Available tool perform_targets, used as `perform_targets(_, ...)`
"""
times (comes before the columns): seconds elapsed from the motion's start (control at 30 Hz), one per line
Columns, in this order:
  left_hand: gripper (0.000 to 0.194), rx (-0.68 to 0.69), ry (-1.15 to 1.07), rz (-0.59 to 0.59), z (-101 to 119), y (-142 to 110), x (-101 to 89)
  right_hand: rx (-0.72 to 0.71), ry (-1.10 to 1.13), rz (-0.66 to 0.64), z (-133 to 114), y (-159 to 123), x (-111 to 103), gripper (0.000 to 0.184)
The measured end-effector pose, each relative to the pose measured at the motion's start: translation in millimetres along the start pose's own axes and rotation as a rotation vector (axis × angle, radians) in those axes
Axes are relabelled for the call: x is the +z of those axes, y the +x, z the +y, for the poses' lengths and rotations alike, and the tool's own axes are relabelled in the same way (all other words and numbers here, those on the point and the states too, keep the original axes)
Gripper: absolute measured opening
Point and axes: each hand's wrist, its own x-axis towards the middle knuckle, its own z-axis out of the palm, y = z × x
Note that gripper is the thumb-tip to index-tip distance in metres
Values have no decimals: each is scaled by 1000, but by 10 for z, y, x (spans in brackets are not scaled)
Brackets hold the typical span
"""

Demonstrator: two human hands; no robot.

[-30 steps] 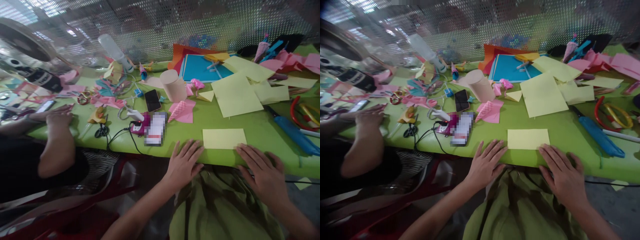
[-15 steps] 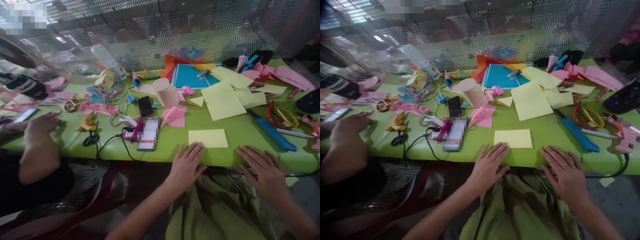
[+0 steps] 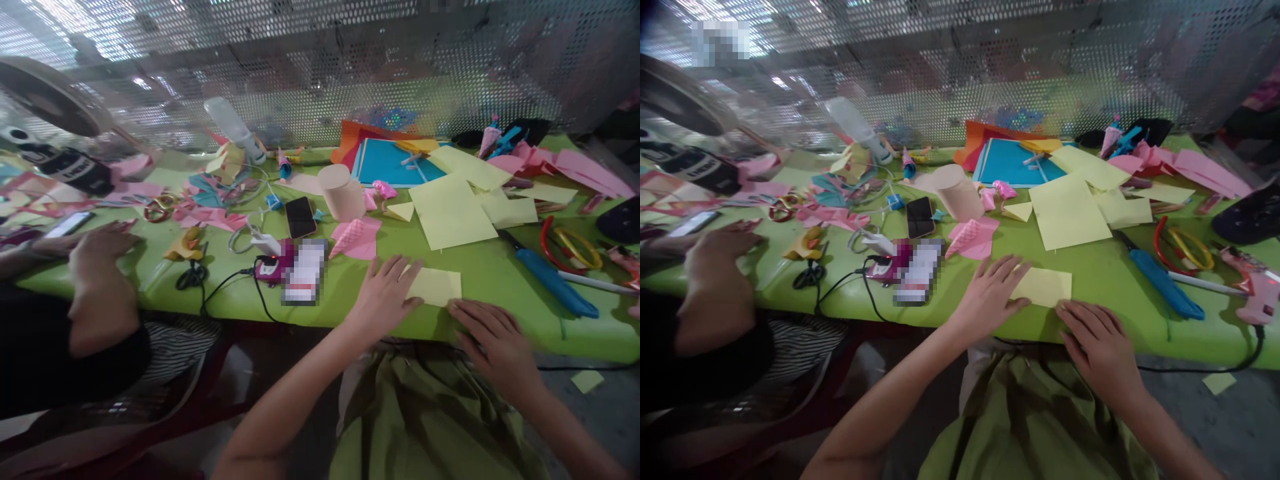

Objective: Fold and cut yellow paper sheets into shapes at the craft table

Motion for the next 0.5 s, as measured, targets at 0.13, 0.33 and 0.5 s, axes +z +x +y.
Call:
perform_targets(0.13,63,19,-7,-57,9,169,-48,4,34,11,-13,-12,9,43)
perform_targets(0.33,64,55,45,-77,48,219,-47,14,49,15,-7,2,27,42)
perform_targets(0.5,61,85,24,-85,13,232,-9,8,44,24,5,-6,40,40)
